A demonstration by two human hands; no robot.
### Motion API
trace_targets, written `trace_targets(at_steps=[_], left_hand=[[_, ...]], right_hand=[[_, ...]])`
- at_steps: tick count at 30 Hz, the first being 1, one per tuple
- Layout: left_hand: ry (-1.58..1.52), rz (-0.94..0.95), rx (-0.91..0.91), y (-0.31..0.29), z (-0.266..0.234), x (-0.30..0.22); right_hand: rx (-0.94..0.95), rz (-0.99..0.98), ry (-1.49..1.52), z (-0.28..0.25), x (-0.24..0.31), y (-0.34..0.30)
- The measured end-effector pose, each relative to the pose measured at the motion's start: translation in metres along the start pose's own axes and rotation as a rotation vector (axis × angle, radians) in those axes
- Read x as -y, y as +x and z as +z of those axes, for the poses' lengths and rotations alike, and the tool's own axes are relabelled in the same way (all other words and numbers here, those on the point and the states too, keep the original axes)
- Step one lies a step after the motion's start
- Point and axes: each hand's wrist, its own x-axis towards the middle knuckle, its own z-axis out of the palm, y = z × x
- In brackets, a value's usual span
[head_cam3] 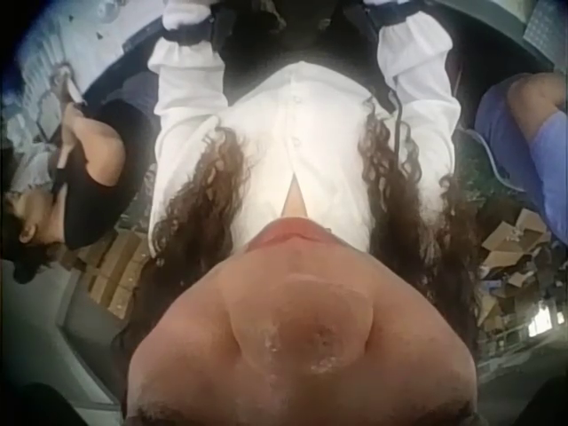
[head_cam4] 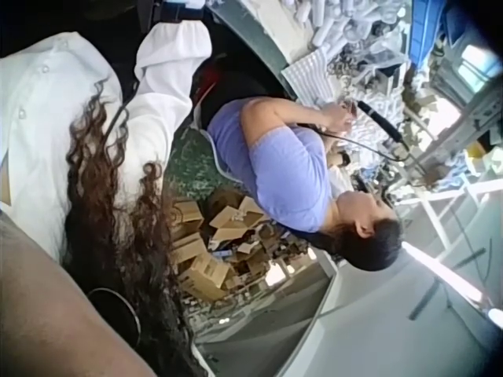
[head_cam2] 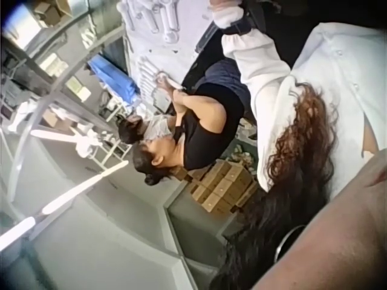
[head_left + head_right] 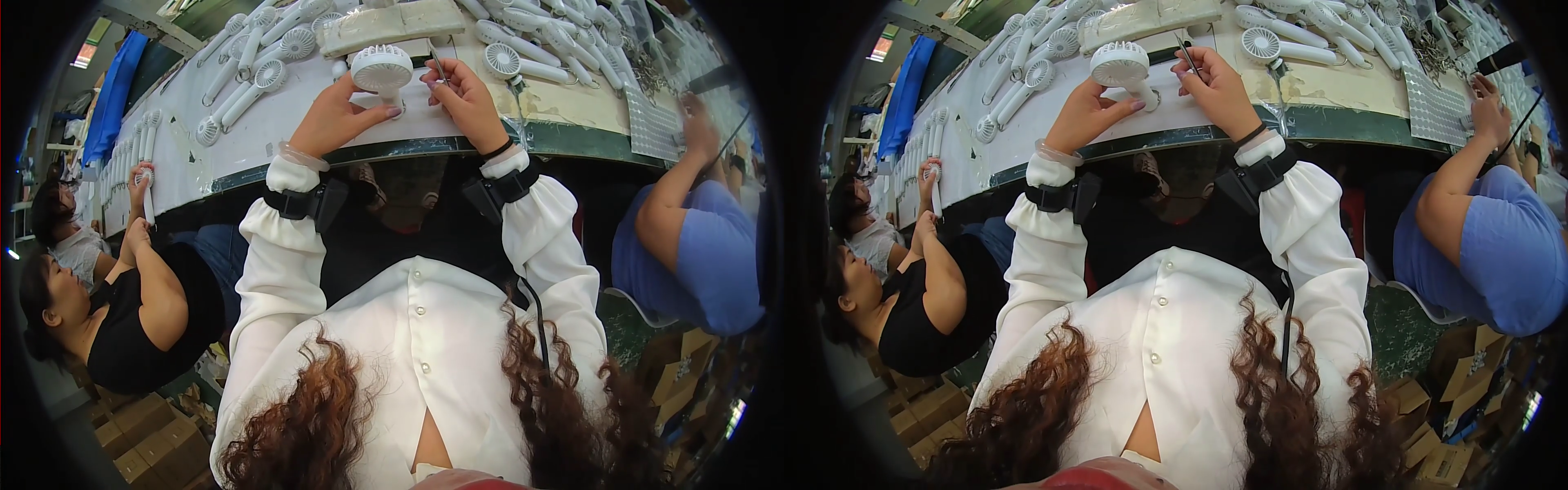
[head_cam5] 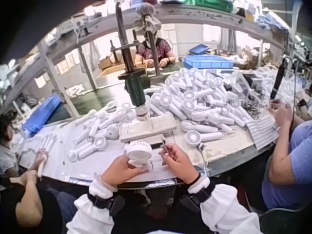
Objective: Assembling small white handheld fans by fitting plastic components and using an electric screwdriver.
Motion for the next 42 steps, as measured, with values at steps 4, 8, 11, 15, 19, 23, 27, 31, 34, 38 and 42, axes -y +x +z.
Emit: trace_targets(at_steps=[4, 8, 11, 15, 19, 23, 27, 31, 34, 38, 42], left_hand=[[0.043, 0.005, -0.123, -0.025, -0.018, 0.003], [0.122, -0.130, -0.274, -0.059, -0.031, 0.015], [0.048, -0.149, -0.357, -0.087, -0.031, 0.028], [-0.005, -0.160, -0.404, -0.104, -0.028, 0.033], [-0.003, -0.157, -0.392, -0.101, -0.028, 0.029], [0.035, -0.160, -0.334, -0.096, -0.025, 0.021], [0.068, -0.156, -0.285, -0.088, -0.017, 0.011], [0.090, -0.044, -0.250, -0.065, -0.004, 0.003], [0.084, 0.031, -0.224, -0.040, 0.005, 0.001], [0.082, 0.056, -0.199, -0.022, 0.009, -0.008], [0.025, 0.202, -0.180, -0.012, 0.021, 0.034]], right_hand=[[-0.001, -0.010, 0.015, 0.001, 0.001, 0.000], [-0.007, -0.009, 0.022, 0.002, 0.001, -0.001], [-0.020, 0.008, 0.015, 0.002, 0.006, -0.002], [-0.016, 0.018, 0.028, 0.003, 0.003, -0.001], [-0.017, 0.010, 0.003, 0.003, 0.006, -0.001], [-0.015, -0.004, 0.007, 0.005, 0.004, -0.002], [-0.014, 0.005, 0.025, 0.004, 0.003, -0.005], [-0.015, 0.023, 0.034, 0.003, 0.002, -0.003], [-0.034, 0.024, 0.041, -0.001, 0.001, -0.001], [-0.035, 0.018, 0.050, 0.004, 0.006, 0.003], [0.005, 0.012, 0.014, 0.011, -0.003, 0.006]])
